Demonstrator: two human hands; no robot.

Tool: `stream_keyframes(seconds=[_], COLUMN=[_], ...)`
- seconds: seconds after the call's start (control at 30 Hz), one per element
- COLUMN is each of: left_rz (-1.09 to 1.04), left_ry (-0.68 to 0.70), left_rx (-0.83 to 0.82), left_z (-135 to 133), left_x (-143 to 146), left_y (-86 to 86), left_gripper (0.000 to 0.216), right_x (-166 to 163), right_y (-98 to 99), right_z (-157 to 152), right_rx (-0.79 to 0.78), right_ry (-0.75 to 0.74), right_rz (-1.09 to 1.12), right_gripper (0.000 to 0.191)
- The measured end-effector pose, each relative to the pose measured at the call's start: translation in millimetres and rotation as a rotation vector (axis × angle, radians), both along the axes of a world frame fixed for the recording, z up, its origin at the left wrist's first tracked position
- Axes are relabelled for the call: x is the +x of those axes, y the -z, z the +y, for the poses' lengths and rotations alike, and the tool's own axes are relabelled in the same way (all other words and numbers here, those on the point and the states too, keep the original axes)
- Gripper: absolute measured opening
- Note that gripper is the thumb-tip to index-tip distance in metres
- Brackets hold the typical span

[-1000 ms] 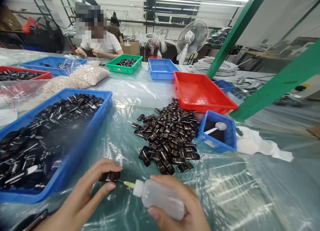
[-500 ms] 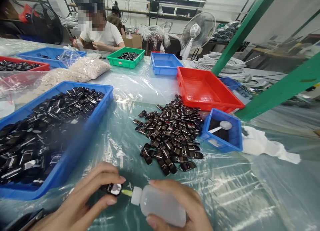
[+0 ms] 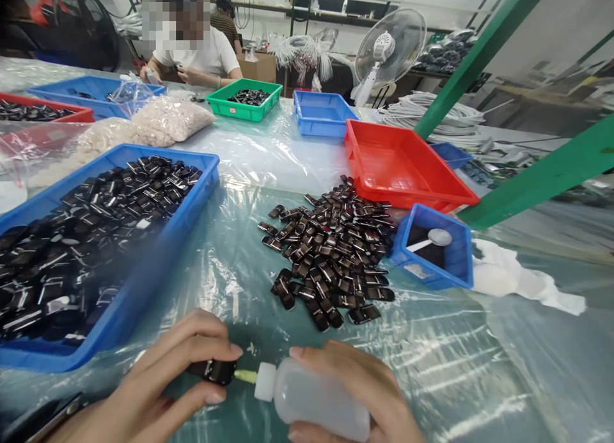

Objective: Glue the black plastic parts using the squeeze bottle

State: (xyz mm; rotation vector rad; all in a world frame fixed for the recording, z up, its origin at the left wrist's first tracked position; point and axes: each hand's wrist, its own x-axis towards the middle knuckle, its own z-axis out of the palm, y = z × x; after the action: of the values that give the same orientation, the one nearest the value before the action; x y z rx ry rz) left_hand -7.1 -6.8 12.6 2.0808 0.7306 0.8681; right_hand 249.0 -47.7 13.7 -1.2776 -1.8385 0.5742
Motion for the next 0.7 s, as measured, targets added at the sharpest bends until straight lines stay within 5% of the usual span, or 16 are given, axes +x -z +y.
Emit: stream_keyframes(seconds=[0.7], left_rz=[0.114], left_ry=[0.039], left_rx=[-0.011], left_z=[0], left_x=[-5], left_y=[-10.9], left_gripper=[0.019], right_x=[10], right_y=[5.9], right_z=[-5], right_rx=[0.043], right_ry=[-0.018], right_rz=[-0.12], right_gripper=[0.042])
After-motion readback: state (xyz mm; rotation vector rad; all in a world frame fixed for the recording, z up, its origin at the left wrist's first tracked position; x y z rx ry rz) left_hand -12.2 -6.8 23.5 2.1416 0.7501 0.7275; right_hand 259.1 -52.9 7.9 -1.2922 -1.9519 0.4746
